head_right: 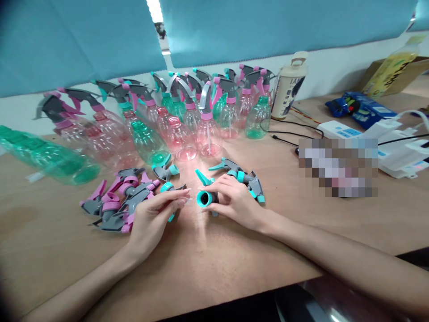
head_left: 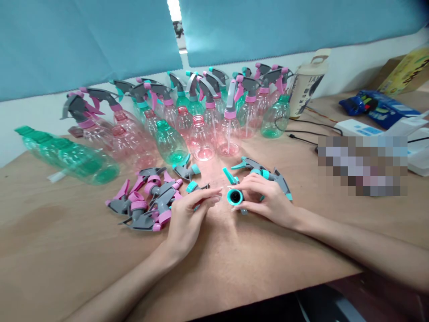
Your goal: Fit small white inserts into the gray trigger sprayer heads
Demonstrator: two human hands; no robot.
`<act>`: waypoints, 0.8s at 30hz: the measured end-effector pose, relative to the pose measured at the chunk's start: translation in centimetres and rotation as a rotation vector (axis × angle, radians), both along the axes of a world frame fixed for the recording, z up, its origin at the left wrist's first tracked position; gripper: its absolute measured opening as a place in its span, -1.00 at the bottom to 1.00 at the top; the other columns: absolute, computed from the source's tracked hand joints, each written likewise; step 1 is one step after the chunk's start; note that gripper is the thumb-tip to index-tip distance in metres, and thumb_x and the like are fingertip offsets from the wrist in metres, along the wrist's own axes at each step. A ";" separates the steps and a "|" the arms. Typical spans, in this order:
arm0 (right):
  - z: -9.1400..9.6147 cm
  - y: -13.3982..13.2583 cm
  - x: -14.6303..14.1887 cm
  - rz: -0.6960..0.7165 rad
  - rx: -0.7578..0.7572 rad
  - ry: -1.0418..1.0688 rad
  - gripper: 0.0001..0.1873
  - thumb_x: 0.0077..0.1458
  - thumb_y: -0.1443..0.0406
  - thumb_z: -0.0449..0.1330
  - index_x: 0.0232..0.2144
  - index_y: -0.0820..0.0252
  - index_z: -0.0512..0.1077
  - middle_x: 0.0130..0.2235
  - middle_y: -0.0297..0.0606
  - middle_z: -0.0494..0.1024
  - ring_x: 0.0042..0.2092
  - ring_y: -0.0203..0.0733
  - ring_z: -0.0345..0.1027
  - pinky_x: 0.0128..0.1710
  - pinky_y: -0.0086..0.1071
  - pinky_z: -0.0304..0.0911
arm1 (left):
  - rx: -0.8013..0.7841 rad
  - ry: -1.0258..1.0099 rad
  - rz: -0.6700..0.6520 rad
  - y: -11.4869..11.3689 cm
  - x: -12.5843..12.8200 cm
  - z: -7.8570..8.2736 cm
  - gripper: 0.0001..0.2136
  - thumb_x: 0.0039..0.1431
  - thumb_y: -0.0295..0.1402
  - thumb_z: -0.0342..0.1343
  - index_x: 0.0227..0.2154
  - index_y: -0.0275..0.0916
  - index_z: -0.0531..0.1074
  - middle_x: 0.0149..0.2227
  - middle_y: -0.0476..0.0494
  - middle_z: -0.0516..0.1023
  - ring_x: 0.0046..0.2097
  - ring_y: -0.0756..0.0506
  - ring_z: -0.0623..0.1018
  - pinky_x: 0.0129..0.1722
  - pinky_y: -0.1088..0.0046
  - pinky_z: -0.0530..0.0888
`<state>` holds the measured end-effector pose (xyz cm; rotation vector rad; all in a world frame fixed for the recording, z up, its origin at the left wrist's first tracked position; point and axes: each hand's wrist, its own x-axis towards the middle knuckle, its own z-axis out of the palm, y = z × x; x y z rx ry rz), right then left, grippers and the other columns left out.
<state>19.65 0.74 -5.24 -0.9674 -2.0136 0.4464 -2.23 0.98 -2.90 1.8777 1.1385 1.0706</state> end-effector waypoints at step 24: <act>0.7 -1.2 -0.7 0.117 -0.087 -0.011 -0.64 0.08 0.21 0.24 -0.05 0.13 0.41 -0.36 -0.29 0.46 -0.28 -0.18 0.30 -0.26 -0.25 0.30 | 0.320 0.105 -0.069 -0.6 0.7 0.0 -0.96 0.19 -0.44 0.11 -0.36 -0.21 0.43 -0.37 -0.04 0.44 -0.36 0.00 0.41 -0.40 0.49 0.38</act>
